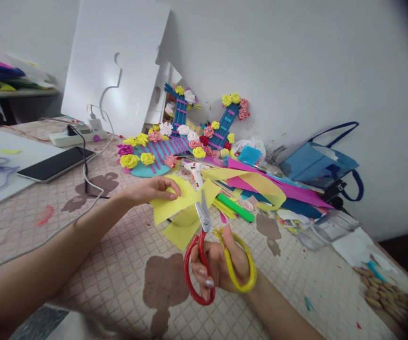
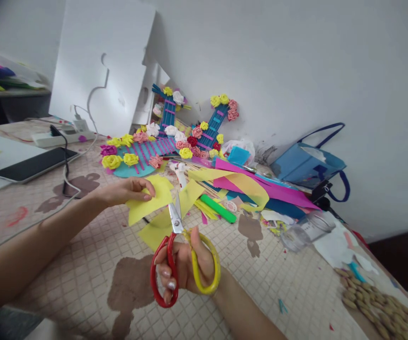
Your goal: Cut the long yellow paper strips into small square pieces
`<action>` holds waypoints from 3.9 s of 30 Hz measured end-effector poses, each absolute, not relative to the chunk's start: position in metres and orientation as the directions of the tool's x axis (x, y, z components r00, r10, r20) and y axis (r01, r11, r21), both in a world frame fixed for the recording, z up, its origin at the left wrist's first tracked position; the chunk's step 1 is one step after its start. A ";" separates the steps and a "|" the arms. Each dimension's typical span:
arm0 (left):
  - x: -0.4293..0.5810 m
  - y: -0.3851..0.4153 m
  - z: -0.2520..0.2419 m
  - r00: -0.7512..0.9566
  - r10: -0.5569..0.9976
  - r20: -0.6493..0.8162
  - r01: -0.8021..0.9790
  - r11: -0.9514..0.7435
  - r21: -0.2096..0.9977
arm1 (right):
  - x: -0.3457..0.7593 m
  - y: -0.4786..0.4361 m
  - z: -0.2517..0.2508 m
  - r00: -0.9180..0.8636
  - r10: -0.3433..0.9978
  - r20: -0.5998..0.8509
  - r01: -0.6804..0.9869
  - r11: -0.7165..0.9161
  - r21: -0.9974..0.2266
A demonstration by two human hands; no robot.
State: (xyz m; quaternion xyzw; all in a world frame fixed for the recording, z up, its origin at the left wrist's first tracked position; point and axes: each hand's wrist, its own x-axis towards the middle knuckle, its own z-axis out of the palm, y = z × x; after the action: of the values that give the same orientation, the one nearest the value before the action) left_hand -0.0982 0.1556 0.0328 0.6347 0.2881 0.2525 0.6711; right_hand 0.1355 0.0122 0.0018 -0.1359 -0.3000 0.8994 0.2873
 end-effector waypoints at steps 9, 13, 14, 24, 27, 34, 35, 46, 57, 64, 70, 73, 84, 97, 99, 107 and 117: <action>-0.099 0.159 0.031 0.724 0.689 -0.038 0.060 -0.008 0.998 | 0.133 0.013 0.002 -0.779 0.623 -0.074 -0.448 -0.634 -0.630; -0.099 0.160 0.031 0.722 0.692 -0.017 0.055 -0.033 0.998 | 0.131 0.012 0.003 -0.763 0.644 -0.059 -0.477 -0.621 -0.622; -0.099 0.160 0.031 0.723 0.690 -0.023 0.060 -0.029 0.998 | 0.131 0.012 0.003 -0.760 0.646 -0.065 -0.476 -0.623 -0.621; -0.104 0.167 0.030 0.738 0.674 -0.034 0.099 -0.058 0.993 | 0.133 0.016 -0.006 -0.797 0.600 -0.069 -0.447 -0.663 -0.601; -0.106 0.168 0.030 0.749 0.661 -0.041 0.115 -0.069 0.991 | 0.134 0.015 -0.006 -0.795 0.602 -0.081 -0.445 -0.668 -0.596; -0.101 0.161 0.032 0.795 0.607 -0.003 0.123 -0.156 0.980 | 0.134 0.011 0.004 -0.796 0.588 -0.145 -0.399 -0.689 -0.605; -0.100 0.160 0.033 0.803 0.597 0.011 0.125 -0.187 0.974 | 0.134 0.010 0.004 -0.799 0.584 -0.144 -0.396 -0.692 -0.604; -0.093 0.152 0.037 0.822 0.556 0.126 0.119 -0.384 0.916 | 0.130 0.013 0.001 -0.781 0.618 -0.091 -0.442 -0.650 -0.619; -0.097 0.155 0.038 0.828 0.551 0.106 0.144 -0.391 0.909 | 0.127 0.010 -0.004 -0.783 0.620 -0.036 -0.476 -0.636 -0.607; -0.091 0.147 0.040 0.861 0.485 0.154 0.110 -0.473 0.874 | 0.130 0.009 0.002 -0.783 0.615 -0.097 -0.431 -0.647 -0.628; -0.086 0.143 0.039 0.866 0.467 0.178 0.095 -0.503 0.859 | 0.129 0.010 0.006 -0.762 0.633 -0.133 -0.425 -0.644 -0.636; -0.087 0.145 0.038 0.866 0.474 0.159 0.116 -0.500 0.858 | 0.127 0.010 0.003 -0.754 0.645 -0.126 -0.436 -0.634 -0.639; -0.098 0.157 0.035 0.784 0.614 0.093 0.192 -0.383 0.903 | 0.150 0.025 0.003 -0.529 0.820 -0.217 -0.229 -0.385 -0.894; -0.068 0.172 0.004 0.363 0.757 0.543 0.673 -0.616 0.409 | 0.211 0.053 0.034 0.073 0.997 -0.028 0.997 -0.073 0.007; -0.055 0.156 0.006 0.481 0.751 0.452 0.600 -0.658 0.455 | 0.219 0.053 0.036 0.071 0.997 -0.021 0.995 -0.069 0.073; -0.035 0.129 0.007 0.598 0.728 0.335 0.520 -0.670 0.529 | 0.246 0.048 0.042 -0.033 0.993 -0.116 0.995 0.044 0.088; -0.039 0.139 -0.003 0.549 0.793 0.263 0.530 -0.574 0.625 | 0.223 0.045 0.041 -0.030 0.992 0.120 0.952 0.065 -0.299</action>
State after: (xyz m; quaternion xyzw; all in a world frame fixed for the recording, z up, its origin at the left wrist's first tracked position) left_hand -0.0390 0.1393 -0.0029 0.8453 0.3912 0.2688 0.2452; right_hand 0.2227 0.0454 0.0415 -0.6804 -0.7144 0.0677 0.1486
